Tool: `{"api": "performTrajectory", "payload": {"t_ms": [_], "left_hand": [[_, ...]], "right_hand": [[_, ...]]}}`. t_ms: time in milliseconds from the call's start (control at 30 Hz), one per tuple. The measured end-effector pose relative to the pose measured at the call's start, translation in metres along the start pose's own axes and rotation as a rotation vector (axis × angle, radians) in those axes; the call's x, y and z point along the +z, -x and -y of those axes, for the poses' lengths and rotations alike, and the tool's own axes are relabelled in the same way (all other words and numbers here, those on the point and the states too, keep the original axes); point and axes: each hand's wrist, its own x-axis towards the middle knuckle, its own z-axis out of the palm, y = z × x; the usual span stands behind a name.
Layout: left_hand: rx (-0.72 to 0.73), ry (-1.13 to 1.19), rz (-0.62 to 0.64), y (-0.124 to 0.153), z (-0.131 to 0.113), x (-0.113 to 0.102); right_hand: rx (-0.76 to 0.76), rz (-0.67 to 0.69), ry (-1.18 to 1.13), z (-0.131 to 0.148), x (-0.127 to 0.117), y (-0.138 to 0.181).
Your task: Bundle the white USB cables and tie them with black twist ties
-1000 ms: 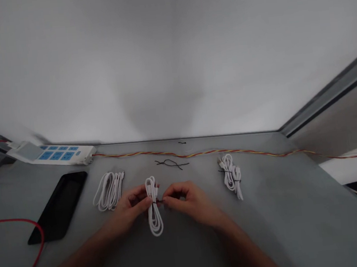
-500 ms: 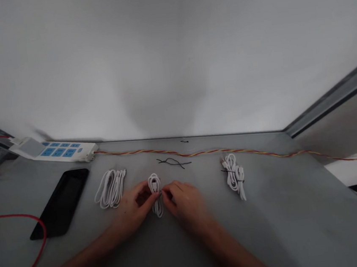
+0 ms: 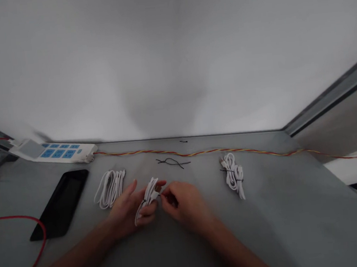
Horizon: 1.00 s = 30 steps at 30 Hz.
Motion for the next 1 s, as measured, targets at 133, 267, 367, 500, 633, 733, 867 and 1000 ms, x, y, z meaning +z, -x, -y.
{"api": "performTrajectory", "payload": {"t_ms": [133,267,367,500,633,733,867,1000], "left_hand": [[0.012,-0.165,0.13,0.003,0.004,-0.007],[0.124,-0.412,0.16,0.004,0.009,-0.013],[0.157,-0.589,0.039,0.006,0.007,-0.01],[0.197,-0.792,-0.226,0.008,0.003,0.001],[0.359,-0.949,-0.54,0.004,0.004,0.006],[0.479,-1.128,-0.775,0.0,0.005,0.003],[0.581,-1.314,-0.876,0.0,0.006,-0.004],[0.542,-1.342,-0.888,0.0,0.005,-0.005]], "right_hand": [[0.088,0.032,-0.053,0.007,0.006,0.002],[0.233,0.082,-0.186,0.011,0.009,0.001],[0.282,0.047,-0.198,0.009,0.008,-0.001],[0.315,-0.062,-0.019,0.003,0.0,-0.003],[0.289,-0.108,0.049,0.001,-0.008,-0.003],[0.268,-0.156,0.029,0.002,-0.01,-0.003],[0.244,-0.17,-0.023,0.003,-0.01,-0.003],[0.254,-0.178,-0.054,0.001,-0.011,-0.004]]}}
